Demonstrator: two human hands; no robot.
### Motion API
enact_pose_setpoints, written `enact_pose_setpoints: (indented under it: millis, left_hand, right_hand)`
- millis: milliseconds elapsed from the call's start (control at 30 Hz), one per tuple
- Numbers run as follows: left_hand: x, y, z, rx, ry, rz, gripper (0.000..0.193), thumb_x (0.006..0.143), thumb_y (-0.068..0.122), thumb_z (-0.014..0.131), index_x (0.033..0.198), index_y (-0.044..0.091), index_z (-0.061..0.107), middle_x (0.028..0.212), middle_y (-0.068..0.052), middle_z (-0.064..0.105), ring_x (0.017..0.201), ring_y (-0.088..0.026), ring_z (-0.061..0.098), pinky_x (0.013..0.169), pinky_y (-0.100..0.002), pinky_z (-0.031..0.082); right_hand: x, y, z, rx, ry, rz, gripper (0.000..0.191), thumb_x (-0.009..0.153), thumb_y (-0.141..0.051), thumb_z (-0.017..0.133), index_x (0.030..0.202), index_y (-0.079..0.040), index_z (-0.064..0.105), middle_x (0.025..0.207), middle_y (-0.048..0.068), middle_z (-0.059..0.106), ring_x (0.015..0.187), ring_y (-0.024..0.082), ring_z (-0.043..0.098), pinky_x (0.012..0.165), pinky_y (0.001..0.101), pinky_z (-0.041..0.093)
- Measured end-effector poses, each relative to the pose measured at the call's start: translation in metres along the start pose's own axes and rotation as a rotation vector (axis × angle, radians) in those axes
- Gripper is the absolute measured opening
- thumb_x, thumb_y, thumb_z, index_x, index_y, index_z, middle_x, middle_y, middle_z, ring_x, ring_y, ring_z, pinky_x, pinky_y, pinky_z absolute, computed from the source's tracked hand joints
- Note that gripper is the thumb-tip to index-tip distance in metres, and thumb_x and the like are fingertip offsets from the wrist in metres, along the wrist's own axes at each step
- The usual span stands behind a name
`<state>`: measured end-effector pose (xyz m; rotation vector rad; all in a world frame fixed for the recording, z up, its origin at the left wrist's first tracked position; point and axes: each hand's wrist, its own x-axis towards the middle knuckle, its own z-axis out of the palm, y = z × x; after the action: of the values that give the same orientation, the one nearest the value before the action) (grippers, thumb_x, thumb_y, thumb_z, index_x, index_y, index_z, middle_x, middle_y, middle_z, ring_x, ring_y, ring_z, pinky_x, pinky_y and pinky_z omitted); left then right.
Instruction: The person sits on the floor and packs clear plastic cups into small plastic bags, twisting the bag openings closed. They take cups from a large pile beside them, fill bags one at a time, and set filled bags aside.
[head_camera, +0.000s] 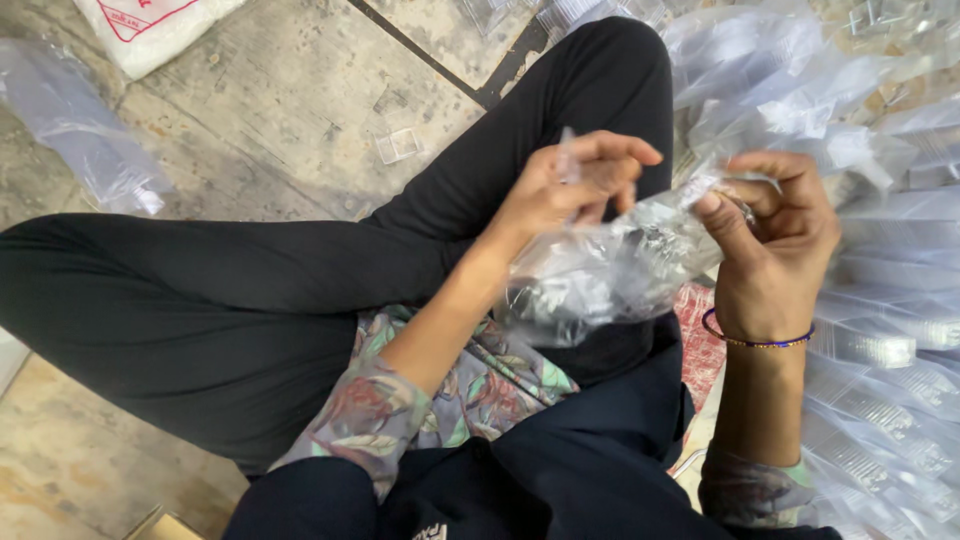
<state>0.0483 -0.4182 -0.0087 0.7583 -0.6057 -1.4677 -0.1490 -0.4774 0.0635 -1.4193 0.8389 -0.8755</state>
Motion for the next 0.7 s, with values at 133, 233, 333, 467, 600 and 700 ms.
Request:
enact_pose_setpoints:
  millis: [133,233,333,467,600,700]
  left_hand:
    - [0.008,-0.034,0.021,-0.040,-0.072,0.175,0.039,0.102,0.022,0.077,0.132,-0.001,0.065,0.110,-0.007,0.070,0.100,-0.011,0.068,0.091,-0.027,0.057]
    - [0.005,-0.045,0.028,-0.082,-0.085,0.245,0.031,0.103,0.019,0.075,0.125,-0.002,0.065,0.108,-0.007,0.065,0.097,-0.013,0.065,0.090,-0.028,0.055]
    - [0.003,-0.040,0.022,-0.108,-0.153,0.297,0.028,0.103,0.019,0.072,0.121,0.001,0.064,0.116,-0.008,0.068,0.103,-0.015,0.068,0.092,-0.026,0.057]
    - [0.009,-0.031,0.016,-0.399,-0.121,-0.009,0.028,0.098,0.022,0.071,0.114,0.002,0.060,0.105,-0.012,0.070,0.095,-0.018,0.068,0.084,-0.028,0.056]
    - [-0.009,-0.037,0.028,-0.276,-0.111,-0.053,0.018,0.102,0.013,0.069,0.110,-0.001,0.063,0.092,-0.001,0.063,0.080,-0.008,0.058,0.073,-0.023,0.046]
    - [-0.011,-0.046,0.037,0.224,-0.117,-0.027,0.013,0.100,0.011,0.066,0.109,0.001,0.063,0.098,0.002,0.062,0.092,-0.007,0.057,0.083,-0.023,0.049]
  right_hand:
    - [-0.007,-0.003,0.004,-0.106,0.016,-0.046,0.036,0.107,-0.002,0.071,0.138,0.002,0.053,0.122,0.005,0.067,0.100,0.009,0.070,0.087,0.0199,0.055]
    - [-0.013,-0.007,0.008,-0.272,0.026,-0.106,0.041,0.109,-0.003,0.068,0.147,0.002,0.052,0.137,0.006,0.062,0.100,0.008,0.068,0.088,0.0198,0.053]
    - [-0.013,-0.009,0.009,-0.354,0.072,-0.131,0.040,0.116,-0.003,0.065,0.153,0.003,0.052,0.138,0.008,0.061,0.099,0.010,0.063,0.089,0.0206,0.050]
    - [-0.006,-0.008,-0.002,-0.033,0.233,-0.101,0.038,0.111,0.000,0.063,0.148,0.001,0.055,0.137,0.007,0.062,0.097,0.008,0.063,0.091,0.0207,0.051]
    - [-0.014,0.008,-0.035,0.510,0.251,0.056,0.046,0.099,0.000,0.065,0.143,-0.004,0.054,0.115,0.006,0.065,0.094,0.009,0.067,0.091,0.0234,0.056]
    - [-0.031,0.040,-0.098,0.205,0.263,0.053,0.033,0.109,-0.001,0.068,0.141,0.000,0.058,0.104,0.008,0.064,0.082,0.010,0.061,0.079,0.0242,0.053]
